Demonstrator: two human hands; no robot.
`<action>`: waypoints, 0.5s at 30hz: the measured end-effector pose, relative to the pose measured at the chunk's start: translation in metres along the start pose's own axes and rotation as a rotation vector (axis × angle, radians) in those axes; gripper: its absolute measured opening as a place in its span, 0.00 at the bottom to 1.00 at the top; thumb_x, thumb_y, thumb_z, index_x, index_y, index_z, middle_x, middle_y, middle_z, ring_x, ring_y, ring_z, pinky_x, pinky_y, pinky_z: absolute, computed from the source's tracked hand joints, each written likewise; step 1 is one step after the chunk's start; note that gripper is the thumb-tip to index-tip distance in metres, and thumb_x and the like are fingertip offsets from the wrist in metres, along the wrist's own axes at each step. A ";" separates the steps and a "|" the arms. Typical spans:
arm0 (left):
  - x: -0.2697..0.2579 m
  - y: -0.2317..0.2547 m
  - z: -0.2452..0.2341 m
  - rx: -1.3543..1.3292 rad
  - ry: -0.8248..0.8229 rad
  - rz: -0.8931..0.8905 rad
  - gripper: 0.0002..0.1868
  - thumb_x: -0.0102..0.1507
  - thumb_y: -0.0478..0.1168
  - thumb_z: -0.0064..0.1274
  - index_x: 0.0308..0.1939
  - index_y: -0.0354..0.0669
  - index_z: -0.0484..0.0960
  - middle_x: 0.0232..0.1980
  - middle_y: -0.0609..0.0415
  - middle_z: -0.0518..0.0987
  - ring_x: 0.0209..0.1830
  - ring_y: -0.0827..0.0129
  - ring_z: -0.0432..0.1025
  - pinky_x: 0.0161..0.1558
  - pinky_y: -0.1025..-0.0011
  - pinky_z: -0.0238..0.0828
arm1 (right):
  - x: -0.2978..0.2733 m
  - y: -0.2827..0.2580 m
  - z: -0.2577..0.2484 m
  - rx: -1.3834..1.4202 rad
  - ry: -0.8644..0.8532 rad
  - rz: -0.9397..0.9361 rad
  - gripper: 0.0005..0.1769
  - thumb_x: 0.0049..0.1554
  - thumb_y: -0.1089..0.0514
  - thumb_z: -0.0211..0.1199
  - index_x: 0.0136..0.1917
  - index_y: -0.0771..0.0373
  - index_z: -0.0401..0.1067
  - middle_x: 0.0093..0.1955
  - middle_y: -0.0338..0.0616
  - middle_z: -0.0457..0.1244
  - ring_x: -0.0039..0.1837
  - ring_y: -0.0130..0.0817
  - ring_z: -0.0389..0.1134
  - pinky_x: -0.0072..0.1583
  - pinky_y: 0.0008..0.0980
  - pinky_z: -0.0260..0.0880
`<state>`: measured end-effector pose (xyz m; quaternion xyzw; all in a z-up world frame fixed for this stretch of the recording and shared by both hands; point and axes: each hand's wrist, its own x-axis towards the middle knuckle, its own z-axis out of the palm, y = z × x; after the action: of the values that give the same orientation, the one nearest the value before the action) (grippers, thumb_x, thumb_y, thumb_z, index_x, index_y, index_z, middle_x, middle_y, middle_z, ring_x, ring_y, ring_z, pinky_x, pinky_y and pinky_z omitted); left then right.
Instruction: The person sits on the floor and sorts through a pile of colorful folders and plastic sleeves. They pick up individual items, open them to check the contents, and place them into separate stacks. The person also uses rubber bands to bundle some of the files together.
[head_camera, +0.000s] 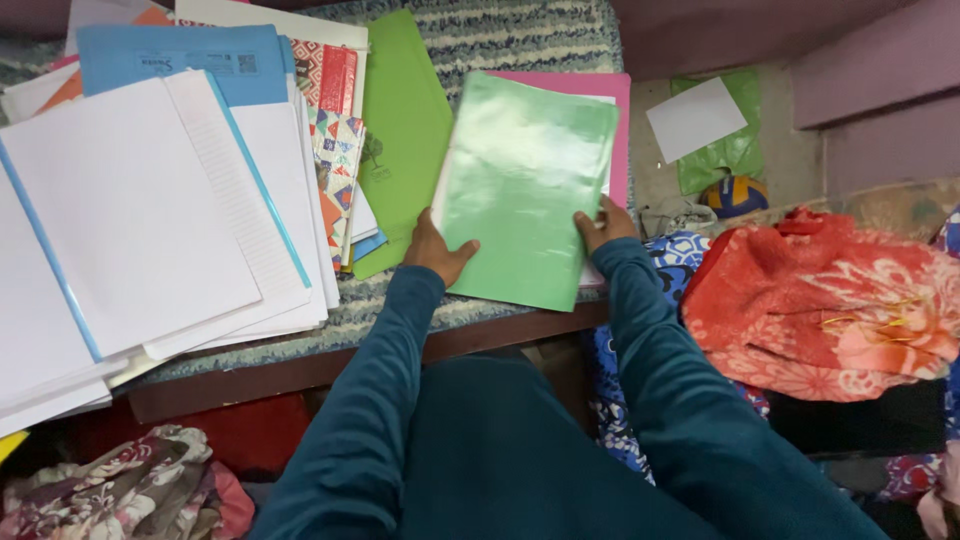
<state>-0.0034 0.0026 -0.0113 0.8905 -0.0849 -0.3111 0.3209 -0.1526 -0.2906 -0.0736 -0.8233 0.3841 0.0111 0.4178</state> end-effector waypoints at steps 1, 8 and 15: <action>0.002 -0.005 0.004 -0.062 0.016 0.021 0.56 0.54 0.52 0.71 0.72 0.28 0.52 0.68 0.28 0.65 0.67 0.39 0.64 0.65 0.57 0.62 | 0.001 0.000 -0.002 -0.187 -0.027 0.024 0.32 0.56 0.49 0.68 0.71 0.58 0.68 0.59 0.60 0.63 0.52 0.48 0.69 0.60 0.41 0.70; -0.006 -0.048 0.024 -0.156 0.106 -0.053 0.37 0.58 0.46 0.67 0.66 0.37 0.69 0.61 0.37 0.78 0.62 0.47 0.73 0.64 0.58 0.67 | 0.011 0.013 0.013 -0.407 0.258 -0.151 0.38 0.52 0.51 0.70 0.73 0.63 0.67 0.70 0.61 0.60 0.71 0.57 0.57 0.74 0.50 0.52; -0.015 -0.074 0.030 -0.322 0.217 -0.040 0.30 0.58 0.40 0.64 0.62 0.37 0.71 0.57 0.39 0.81 0.58 0.49 0.76 0.60 0.58 0.70 | 0.032 0.009 0.021 -0.034 0.278 0.243 0.43 0.44 0.46 0.81 0.64 0.70 0.68 0.57 0.55 0.68 0.57 0.46 0.71 0.60 0.38 0.72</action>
<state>-0.0369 0.0496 -0.0683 0.8575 0.0188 -0.2293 0.4602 -0.1297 -0.2990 -0.1048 -0.7713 0.5346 -0.0458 0.3424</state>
